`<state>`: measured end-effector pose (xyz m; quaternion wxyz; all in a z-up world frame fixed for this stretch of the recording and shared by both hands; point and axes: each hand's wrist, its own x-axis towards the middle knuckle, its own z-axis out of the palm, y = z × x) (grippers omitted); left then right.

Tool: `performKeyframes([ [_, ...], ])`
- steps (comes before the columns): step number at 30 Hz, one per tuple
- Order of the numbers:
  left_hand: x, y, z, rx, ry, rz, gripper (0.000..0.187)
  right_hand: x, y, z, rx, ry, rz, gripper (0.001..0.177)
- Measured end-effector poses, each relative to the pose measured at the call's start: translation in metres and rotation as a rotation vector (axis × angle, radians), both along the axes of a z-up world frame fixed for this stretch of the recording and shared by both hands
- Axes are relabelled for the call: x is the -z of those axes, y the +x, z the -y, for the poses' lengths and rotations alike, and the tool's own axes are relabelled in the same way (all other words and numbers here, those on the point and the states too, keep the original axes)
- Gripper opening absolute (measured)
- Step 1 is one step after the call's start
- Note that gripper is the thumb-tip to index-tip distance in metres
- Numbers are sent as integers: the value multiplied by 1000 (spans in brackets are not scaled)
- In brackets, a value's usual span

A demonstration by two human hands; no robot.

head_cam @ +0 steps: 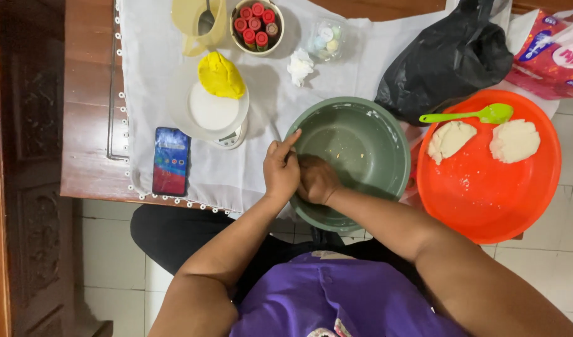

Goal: Kneading orange-colored dough in a plastic bowl on a table.

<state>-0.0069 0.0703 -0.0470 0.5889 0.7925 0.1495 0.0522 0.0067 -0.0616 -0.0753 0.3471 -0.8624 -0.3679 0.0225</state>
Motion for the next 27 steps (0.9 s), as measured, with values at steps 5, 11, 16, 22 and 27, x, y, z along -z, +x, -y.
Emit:
performKeyframes([
  [5,-7,-11,0,24,6,39,56,-2,0,1,48,36,-23,35],
  [11,-14,-5,-10,16,73,150,53,-24,7,3,360,51,-312,45],
  [16,-13,13,-38,31,41,62,53,-36,40,32,586,-22,-712,52],
  [22,1,14,-27,-117,67,0,52,-36,-8,42,21,55,-555,35],
  [27,-4,13,-27,-102,16,-50,45,-32,-12,-5,-39,-227,-96,39],
])
